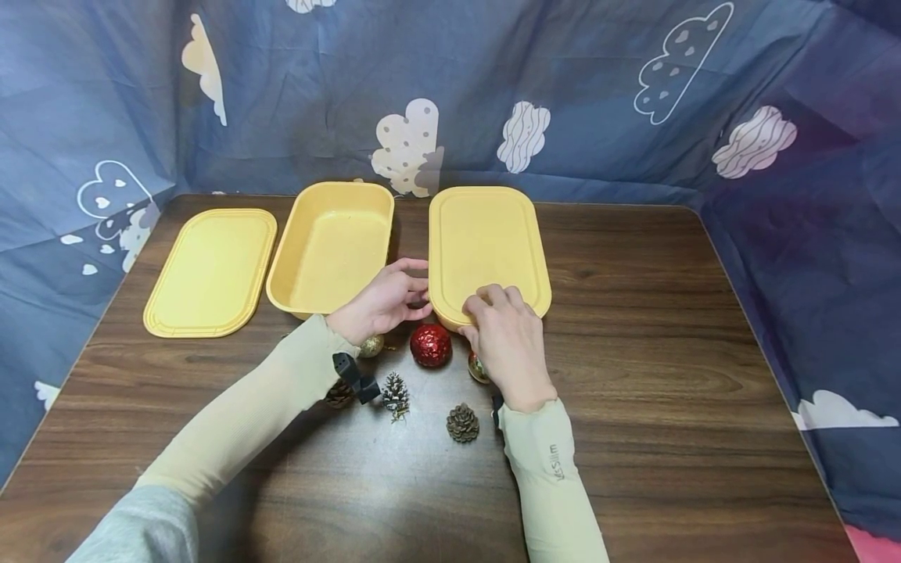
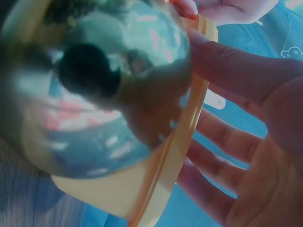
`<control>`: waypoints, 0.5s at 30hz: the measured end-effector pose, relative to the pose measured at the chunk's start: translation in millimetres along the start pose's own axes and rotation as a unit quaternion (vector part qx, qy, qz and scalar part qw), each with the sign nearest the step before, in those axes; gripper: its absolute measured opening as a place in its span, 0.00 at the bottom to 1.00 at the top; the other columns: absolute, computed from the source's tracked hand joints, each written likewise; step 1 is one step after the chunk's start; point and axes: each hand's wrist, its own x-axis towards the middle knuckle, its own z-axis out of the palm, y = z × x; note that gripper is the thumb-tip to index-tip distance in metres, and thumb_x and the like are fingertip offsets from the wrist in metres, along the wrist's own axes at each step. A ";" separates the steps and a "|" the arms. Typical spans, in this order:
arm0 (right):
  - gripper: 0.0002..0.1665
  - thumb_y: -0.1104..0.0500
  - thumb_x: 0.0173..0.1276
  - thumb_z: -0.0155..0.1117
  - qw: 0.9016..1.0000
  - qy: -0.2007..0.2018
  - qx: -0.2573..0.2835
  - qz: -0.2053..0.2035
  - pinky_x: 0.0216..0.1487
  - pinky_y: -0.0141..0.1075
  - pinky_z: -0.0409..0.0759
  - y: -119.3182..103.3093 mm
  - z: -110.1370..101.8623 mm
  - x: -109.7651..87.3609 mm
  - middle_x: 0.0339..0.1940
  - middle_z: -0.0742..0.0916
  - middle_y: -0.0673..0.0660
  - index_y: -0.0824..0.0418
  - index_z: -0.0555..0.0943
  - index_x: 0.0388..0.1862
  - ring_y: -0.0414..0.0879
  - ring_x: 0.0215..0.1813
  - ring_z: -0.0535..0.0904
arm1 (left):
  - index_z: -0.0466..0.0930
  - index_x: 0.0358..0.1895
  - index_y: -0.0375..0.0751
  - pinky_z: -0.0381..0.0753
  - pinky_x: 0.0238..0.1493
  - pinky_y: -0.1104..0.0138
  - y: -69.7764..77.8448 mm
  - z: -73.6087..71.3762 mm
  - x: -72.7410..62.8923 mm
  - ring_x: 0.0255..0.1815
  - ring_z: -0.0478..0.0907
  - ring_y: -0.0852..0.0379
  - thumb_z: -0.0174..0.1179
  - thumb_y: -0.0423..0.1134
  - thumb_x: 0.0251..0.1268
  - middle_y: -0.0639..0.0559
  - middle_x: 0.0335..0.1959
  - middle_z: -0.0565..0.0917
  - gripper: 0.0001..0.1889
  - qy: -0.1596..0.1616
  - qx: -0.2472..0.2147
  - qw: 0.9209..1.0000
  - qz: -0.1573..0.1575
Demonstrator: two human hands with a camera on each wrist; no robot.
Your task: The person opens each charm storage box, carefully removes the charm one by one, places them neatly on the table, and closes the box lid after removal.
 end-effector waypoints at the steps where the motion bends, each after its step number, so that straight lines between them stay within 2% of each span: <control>1: 0.14 0.53 0.56 0.74 1.000 -0.002 0.000 0.000 0.38 0.50 0.79 -0.3 0.4 0.1 0.49 0.84 0.54 0.56 0.84 0.39 0.53 0.49 0.76 | 0.64 0.62 0.42 0.77 0.35 0.69 0.2 0.2 -0.1 0.29 0.72 0.58 0.45 0.26 0.70 0.48 0.32 0.75 0.19 0.001 0.000 1.000 -0.001; 6: 0.13 0.53 0.57 0.74 1.000 -0.009 -0.001 0.000 0.38 0.49 0.79 -1.1 1.7 0.2 0.50 0.83 0.55 0.56 0.84 0.39 0.54 0.49 0.75 | 0.64 0.62 0.41 0.76 0.35 0.67 0.9 1.3 0.6 0.30 0.73 0.57 0.42 0.30 0.73 0.49 0.35 0.75 0.17 0.005 -0.001 1.000 -0.005; 11: 0.13 0.54 0.57 0.73 1.000 -0.011 0.000 0.000 0.39 0.49 0.79 -1.2 2.0 0.5 0.50 0.83 0.55 0.57 0.84 0.39 0.54 0.49 0.75 | 0.65 0.59 0.41 0.76 0.35 0.66 0.6 2.9 3.1 0.28 0.71 0.59 0.47 0.31 0.72 0.50 0.34 0.74 0.15 0.018 -0.003 1.000 -0.004; 15: 0.13 0.54 0.57 0.73 1.000 -0.011 0.002 -0.002 0.41 0.49 0.78 -1.7 2.5 0.8 0.50 0.83 0.56 0.58 0.84 0.40 0.54 0.49 0.75 | 0.65 0.59 0.40 0.76 0.32 0.69 0.5 3.5 3.1 0.27 0.70 0.60 0.51 0.29 0.68 0.51 0.32 0.73 0.17 0.021 0.005 1.000 -0.002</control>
